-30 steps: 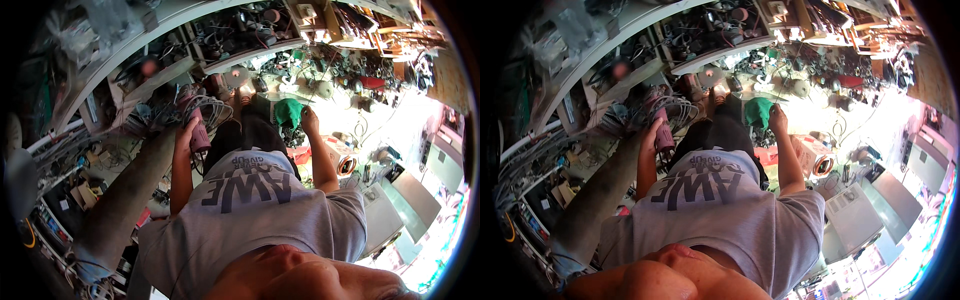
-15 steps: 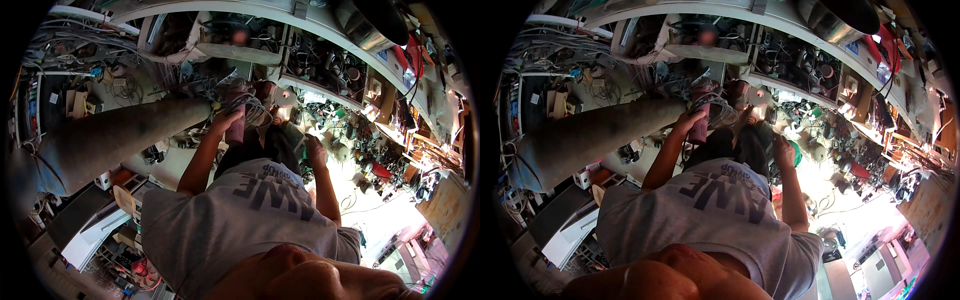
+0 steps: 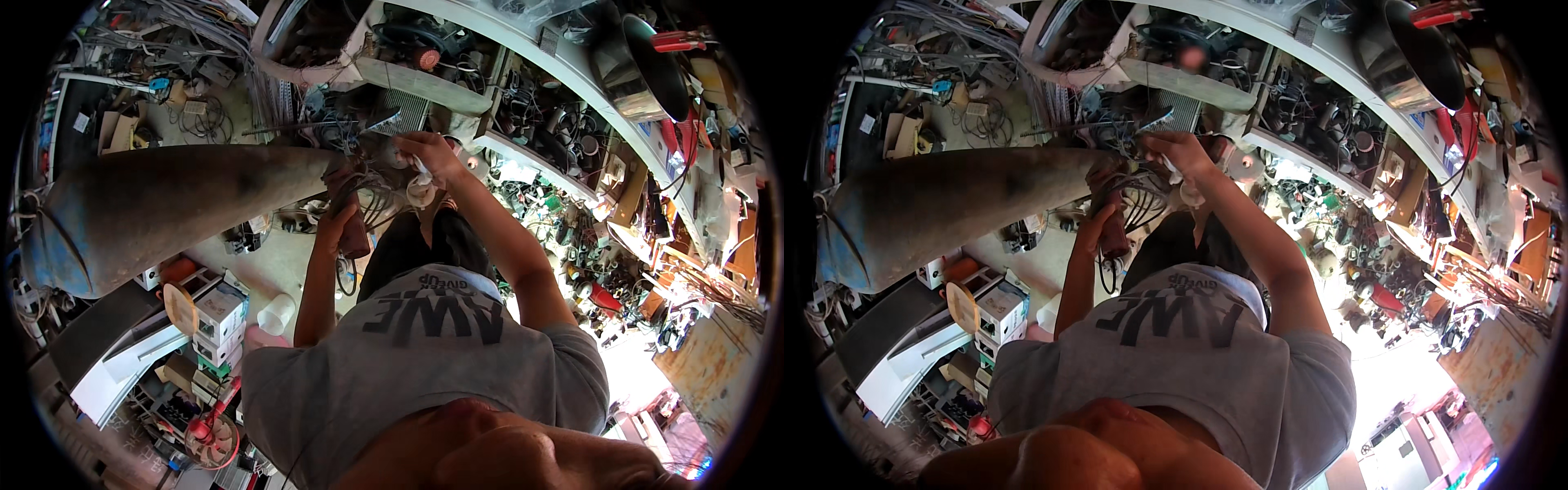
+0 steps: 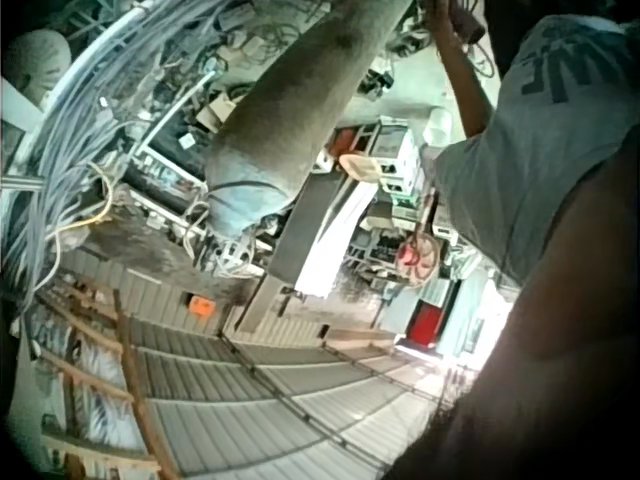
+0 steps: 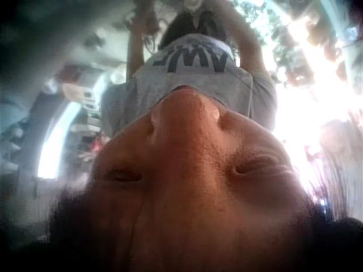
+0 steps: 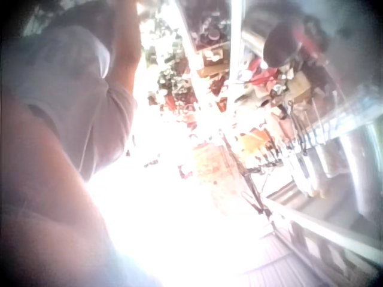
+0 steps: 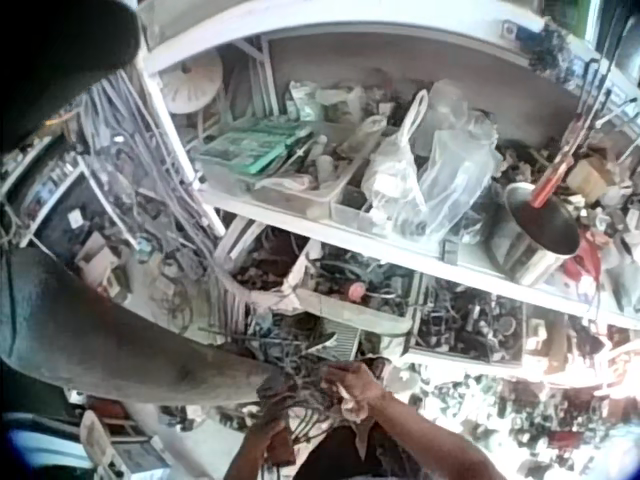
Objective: The person handles a power outlet, a multimeter, an angle grinder, and various wires and parts at a workbench, moving and inspecting them.
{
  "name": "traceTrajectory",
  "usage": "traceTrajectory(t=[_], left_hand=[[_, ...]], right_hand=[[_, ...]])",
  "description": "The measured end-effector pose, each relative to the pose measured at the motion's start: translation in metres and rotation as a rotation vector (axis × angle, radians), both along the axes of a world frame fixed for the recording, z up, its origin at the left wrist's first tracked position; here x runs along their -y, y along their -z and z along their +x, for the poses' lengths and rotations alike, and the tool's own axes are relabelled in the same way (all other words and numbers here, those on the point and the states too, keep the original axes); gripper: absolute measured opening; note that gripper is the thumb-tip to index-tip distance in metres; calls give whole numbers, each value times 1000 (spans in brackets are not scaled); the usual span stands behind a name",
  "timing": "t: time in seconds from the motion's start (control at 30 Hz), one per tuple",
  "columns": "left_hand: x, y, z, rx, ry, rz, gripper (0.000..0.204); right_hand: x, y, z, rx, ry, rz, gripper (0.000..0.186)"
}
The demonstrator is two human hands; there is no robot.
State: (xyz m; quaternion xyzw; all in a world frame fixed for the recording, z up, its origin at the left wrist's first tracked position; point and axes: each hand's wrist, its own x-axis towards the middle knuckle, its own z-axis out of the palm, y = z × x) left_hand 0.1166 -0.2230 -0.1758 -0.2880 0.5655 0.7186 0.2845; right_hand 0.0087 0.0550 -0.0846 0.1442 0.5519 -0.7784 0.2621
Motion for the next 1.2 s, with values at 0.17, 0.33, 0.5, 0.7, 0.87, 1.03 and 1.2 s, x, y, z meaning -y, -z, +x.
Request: traceTrajectory(t=[0.17, 0.33, 0.5, 0.7, 0.87, 1.03, 1.2], left_hand=[[23, 8, 18, 37, -142, 12, 45], [30, -6, 19, 91, -213, 10, 45], [40, -9, 14, 87, -235, 29, 45], [50, 0, 7, 68, -245, -10, 48], [49, -10, -2, 78, -246, -33, 49], [57, 0, -2, 94, -209, -86, 48], [45, -11, -5, 74, -212, -21, 44]], right_hand=[[41, -17, -21, 20, 64, -54, 28], [67, -11, -42, 33, 102, -88, 29], [83, -15, -56, 42, 172, -99, 22], [105, -30, -47, 58, 87, -127, 28], [110, -20, -50, 137, 135, -145, 25], [119, -3, -81, 162, 96, -119, 21], [127, 47, -162, 268, 234, -220, 22]])
